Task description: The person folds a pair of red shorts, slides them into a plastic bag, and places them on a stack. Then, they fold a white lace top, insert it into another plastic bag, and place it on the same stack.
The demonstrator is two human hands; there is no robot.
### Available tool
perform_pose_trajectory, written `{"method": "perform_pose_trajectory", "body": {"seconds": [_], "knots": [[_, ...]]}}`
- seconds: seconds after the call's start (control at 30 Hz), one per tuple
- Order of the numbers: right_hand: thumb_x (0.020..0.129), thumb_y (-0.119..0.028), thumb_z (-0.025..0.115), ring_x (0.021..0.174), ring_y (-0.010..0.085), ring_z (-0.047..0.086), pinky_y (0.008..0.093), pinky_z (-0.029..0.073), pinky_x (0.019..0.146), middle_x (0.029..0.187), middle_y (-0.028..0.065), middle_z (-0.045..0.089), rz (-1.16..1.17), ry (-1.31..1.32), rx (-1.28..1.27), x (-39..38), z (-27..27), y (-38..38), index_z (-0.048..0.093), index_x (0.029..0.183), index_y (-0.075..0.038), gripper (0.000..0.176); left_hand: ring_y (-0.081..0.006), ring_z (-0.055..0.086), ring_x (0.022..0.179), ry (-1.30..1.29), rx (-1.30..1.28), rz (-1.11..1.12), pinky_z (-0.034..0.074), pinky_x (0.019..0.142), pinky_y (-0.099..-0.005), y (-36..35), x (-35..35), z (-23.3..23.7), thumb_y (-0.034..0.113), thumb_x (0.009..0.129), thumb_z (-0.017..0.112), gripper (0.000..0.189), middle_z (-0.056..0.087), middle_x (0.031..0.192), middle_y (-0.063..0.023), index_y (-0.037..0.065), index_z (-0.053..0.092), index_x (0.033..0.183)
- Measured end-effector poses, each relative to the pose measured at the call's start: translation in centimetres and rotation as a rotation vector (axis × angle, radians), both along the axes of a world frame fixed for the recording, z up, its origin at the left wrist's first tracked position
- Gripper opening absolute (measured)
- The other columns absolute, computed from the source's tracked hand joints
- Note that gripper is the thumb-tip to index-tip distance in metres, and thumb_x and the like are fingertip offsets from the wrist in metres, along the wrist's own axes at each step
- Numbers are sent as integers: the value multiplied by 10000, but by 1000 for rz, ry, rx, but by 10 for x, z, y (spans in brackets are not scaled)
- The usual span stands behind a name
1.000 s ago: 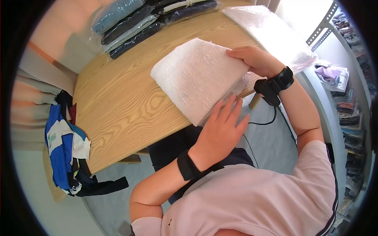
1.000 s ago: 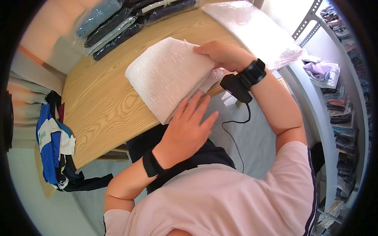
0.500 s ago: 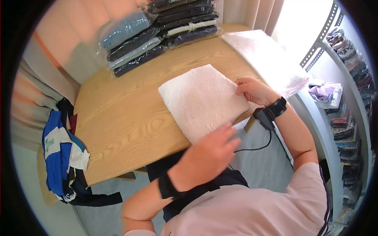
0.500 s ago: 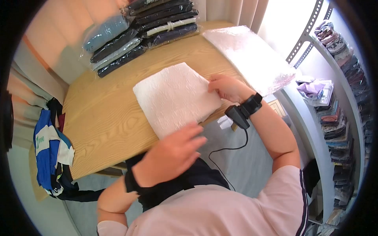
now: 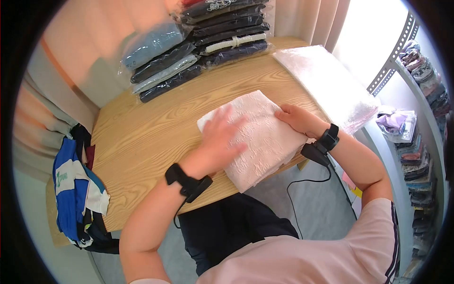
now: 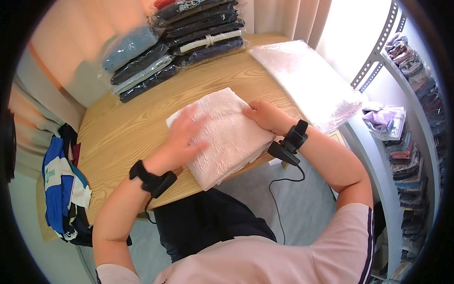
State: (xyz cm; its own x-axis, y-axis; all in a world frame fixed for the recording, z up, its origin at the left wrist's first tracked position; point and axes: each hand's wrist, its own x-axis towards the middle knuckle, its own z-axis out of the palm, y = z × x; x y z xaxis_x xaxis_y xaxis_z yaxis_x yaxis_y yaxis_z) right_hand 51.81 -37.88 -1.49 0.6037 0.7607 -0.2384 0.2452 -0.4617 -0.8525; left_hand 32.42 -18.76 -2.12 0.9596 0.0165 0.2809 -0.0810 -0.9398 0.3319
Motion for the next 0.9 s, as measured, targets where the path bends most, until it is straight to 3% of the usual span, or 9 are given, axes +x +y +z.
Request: {"method": "perform_pose_trajectory", "body": {"seconds": [0.03, 0.13, 0.2, 0.3, 0.57, 0.67, 0.77, 0.83, 0.9], "knots": [[944, -321, 487, 862, 185, 622, 326, 488, 753, 956, 131, 650, -4, 7, -2, 2, -1, 0, 585, 1107, 38, 406, -370, 233, 1364, 7, -2, -4, 181, 1093, -522, 13, 1, -12, 359, 821, 636, 640, 294, 1453, -205, 127, 412, 1375], [942, -313, 499, 784, 168, 620, 289, 491, 682, 917, 117, 647, 34, -110, -52, 1, 5, 1, 590, 1090, 37, 391, -285, 418, 1238, -242, -770, 366, 300, 1039, -473, 35, -10, -22, 298, 852, 631, 530, 466, 1316, -158, 49, 470, 1292], [923, -310, 541, 700, 140, 608, 263, 479, 590, 879, 95, 641, -53, 7, -202, -3, 21, 4, 596, 1072, 40, 385, -189, 526, 1076, 183, -1657, 401, 399, 955, -386, 24, -25, 18, 246, 890, 611, 401, 572, 1150, -71, 29, 515, 1213], [894, -331, 589, 627, 116, 584, 259, 460, 524, 848, 65, 633, -31, 201, -73, 10, 20, -1, 605, 1043, 43, 403, -187, 567, 1026, 220, -1827, 318, 461, 908, -339, 22, -22, 17, 229, 906, 604, 380, 580, 1152, -79, 43, 508, 1223], [860, -185, 652, 823, 119, 634, 250, 511, 717, 994, 73, 653, 117, 358, -64, 21, 17, -4, 575, 1136, 27, 357, -195, 538, 1130, 204, -1802, 174, 422, 978, -339, -9, -2, 29, 115, 877, 622, 408, 572, 1220, -75, 44, 497, 1259], [889, -163, 614, 954, 117, 598, 260, 477, 829, 1085, 55, 628, 142, 406, 288, 7, 36, 5, 548, 1199, -9, 352, -200, 568, 1080, 5, -1689, 92, 443, 923, -321, -16, -16, 68, 102, 868, 623, 383, 600, 1166, -77, 31, 524, 1231], [913, -142, 574, 1066, 118, 540, 266, 431, 912, 1176, 44, 587, 122, 150, 555, -6, 53, 18, 535, 1225, -30, 334, -194, 584, 1035, -165, -1162, -62, 446, 903, -300, -11, -31, 109, 65, 849, 620, 366, 611, 1139, -87, 35, 546, 1206], [919, -145, 563, 1089, 120, 519, 275, 419, 929, 1208, 46, 568, 121, 53, 795, -8, 54, 24, 535, 1228, -32, 330, -189, 595, 989, -239, -391, -284, 446, 882, -265, -2, -41, 126, 46, 821, 626, 356, 622, 1118, -85, 43, 569, 1173], [909, -142, 574, 1070, 112, 527, 275, 427, 917, 1202, 47, 566, 123, -9, 800, 5, 39, 22, 552, 1189, -24, 304, -241, 560, 1094, -147, -595, -277, 421, 948, -363, 2, -49, 115, 33, 764, 644, 395, 599, 1181, -97, 84, 588, 1151]]}}
